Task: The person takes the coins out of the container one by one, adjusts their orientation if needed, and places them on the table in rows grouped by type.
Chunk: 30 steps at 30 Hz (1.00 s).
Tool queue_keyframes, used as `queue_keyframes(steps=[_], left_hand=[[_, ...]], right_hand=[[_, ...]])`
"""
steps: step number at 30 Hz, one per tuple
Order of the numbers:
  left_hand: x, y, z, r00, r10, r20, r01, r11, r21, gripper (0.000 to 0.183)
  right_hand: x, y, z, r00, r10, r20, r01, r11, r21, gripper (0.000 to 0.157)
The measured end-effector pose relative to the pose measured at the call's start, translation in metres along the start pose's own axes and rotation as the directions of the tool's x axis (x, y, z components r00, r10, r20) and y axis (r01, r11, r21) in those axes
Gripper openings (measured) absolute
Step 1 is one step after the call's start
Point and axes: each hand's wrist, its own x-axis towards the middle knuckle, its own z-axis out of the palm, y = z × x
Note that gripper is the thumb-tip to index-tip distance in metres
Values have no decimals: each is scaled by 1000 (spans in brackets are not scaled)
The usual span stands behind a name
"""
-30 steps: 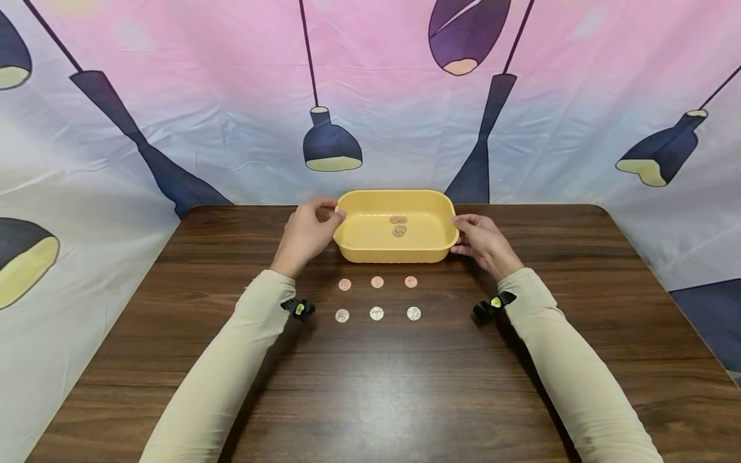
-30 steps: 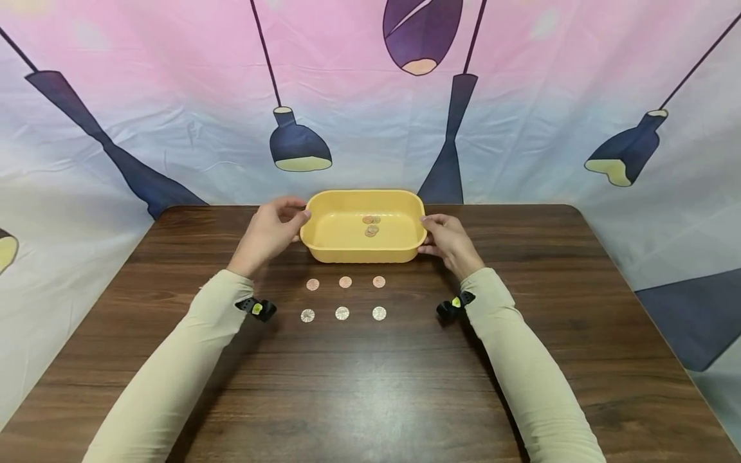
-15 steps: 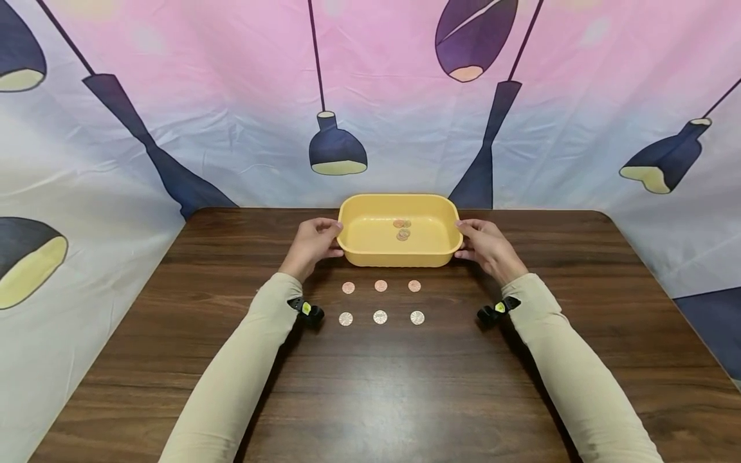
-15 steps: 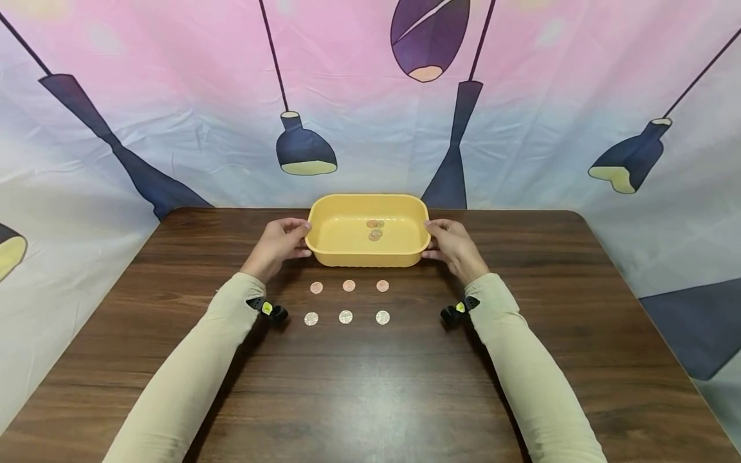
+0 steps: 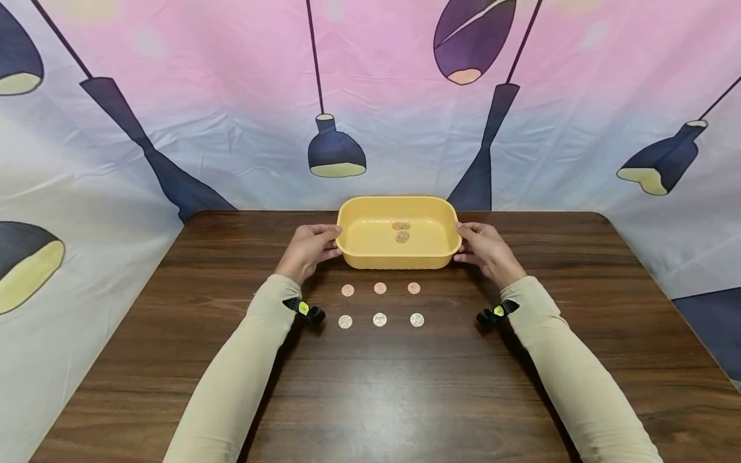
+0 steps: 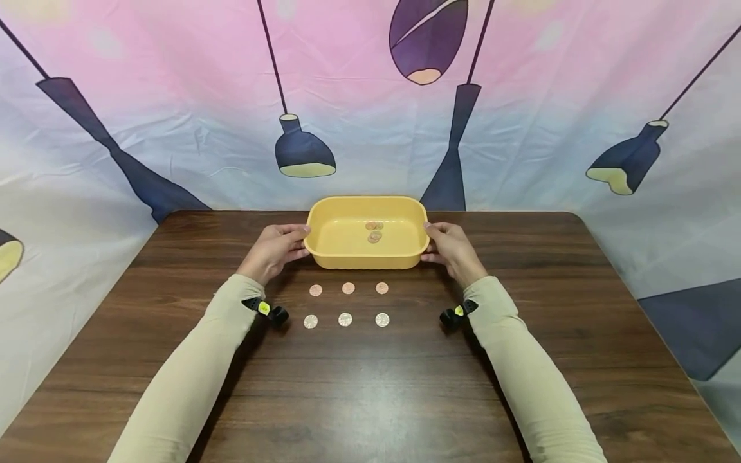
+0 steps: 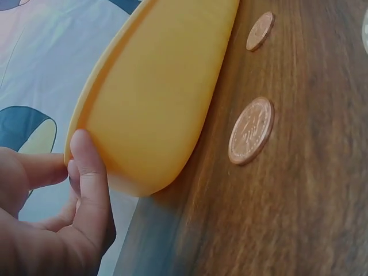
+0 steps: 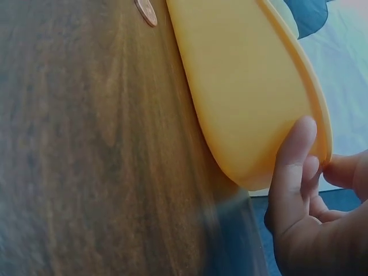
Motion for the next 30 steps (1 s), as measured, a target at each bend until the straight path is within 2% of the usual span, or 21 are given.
queue_keyframes(steps=[4,7,9,11,13,14,16,18,21,24,27,29,30], left_hand=[[0,-2,1,1000,-9,6,9,999,-38,43],[-1,-3,3,1000,-14,6,14,998,-53,43],[-2,-4,5,1000,-12,2,13,998,-56,42],[-2,-4,6,1000,-10,2,11,998,-55,42],[-2,-3,5,1000,-8,3,8,998,-54,42],[-2,-3,5,1000,-7,6,7,999,-52,43],[-2,-2,3,1000,-3,8,3,999,-49,43],[-2,-1,2,1000,0,5,0,999,-46,43],[-1,-2,1,1000,1,-1,-1,999,-39,42],[0,-3,1,1000,-5,-1,5,999,-34,42],[-1,-3,2,1000,-7,-2,7,999,-32,43],[-1,-3,2,1000,-6,-5,6,999,-36,43],[-2,-3,2,1000,-6,-6,5,999,-40,43]], right_hand=[[-5,0,-1,998,-33,-59,27,994,-103,52],[-12,-4,0,983,-136,-126,103,966,-236,51],[-18,-10,3,959,-233,-163,166,924,-343,50],[-23,-19,8,928,-326,-180,218,868,-447,46],[-25,-28,14,901,-400,-169,259,808,-530,40],[-25,-32,16,899,-413,-148,271,787,-554,37],[-22,-41,22,903,-421,-89,295,757,-583,31],[-16,-47,29,919,-395,-12,311,741,-596,28],[-4,-51,40,946,-314,84,295,720,-628,28],[10,-49,51,961,-244,130,268,707,-655,25],[21,-43,62,960,-238,147,274,691,-669,18],[28,-38,68,949,-269,163,304,653,-693,15],[31,-36,70,941,-290,172,322,623,-713,14]])
